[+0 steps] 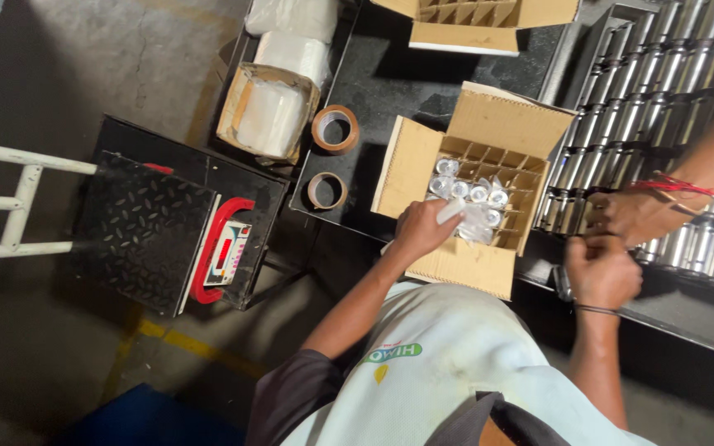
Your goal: The person picks cylindrical metal parts from a tray, wraps each in a small plastic bag, and places them into a cardboard box with dividers. After filling the box, they close it and apply packing tape to seal it. The person then moves the sealed box to a nearby stack of boxes.
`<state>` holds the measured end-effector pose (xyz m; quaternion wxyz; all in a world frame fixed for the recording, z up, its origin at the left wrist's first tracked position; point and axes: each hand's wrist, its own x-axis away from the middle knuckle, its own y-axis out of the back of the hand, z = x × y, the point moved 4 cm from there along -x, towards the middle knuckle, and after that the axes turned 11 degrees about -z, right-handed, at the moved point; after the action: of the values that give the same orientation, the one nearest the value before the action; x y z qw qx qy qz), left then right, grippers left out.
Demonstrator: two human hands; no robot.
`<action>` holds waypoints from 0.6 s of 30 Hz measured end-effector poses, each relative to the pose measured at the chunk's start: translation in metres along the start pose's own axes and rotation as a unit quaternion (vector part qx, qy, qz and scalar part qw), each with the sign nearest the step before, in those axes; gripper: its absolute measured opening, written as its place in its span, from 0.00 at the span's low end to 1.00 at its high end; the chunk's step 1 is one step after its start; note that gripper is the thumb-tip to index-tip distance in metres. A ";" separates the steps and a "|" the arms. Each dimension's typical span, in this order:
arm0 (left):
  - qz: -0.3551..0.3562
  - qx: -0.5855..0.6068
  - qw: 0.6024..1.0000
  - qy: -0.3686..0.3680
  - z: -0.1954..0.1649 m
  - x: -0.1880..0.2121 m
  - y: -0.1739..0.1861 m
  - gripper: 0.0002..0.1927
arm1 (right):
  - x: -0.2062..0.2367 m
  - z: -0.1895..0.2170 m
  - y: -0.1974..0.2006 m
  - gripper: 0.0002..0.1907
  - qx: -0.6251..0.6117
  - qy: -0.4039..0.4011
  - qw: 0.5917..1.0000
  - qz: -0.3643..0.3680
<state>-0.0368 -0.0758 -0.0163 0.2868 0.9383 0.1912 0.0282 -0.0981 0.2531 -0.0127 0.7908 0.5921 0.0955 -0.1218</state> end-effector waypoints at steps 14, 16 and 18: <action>-0.001 0.006 1.000 -0.019 -0.010 0.002 -0.009 0.15 | 0.036 0.029 0.000 0.14 -0.151 -0.011 0.982 0.113; 0.004 0.014 0.999 -0.041 -0.016 0.000 -0.009 0.15 | 0.045 0.027 0.000 0.15 -0.140 -0.035 0.979 0.141; 0.012 0.027 0.998 -0.048 -0.022 -0.002 -0.009 0.15 | 0.050 0.017 0.003 0.15 -0.107 -0.075 0.979 0.156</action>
<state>-0.0455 -0.0582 -0.0024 0.2702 0.9481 0.1665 -0.0183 -0.0491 0.2332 -0.0203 0.8637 0.5011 -0.0453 -0.0302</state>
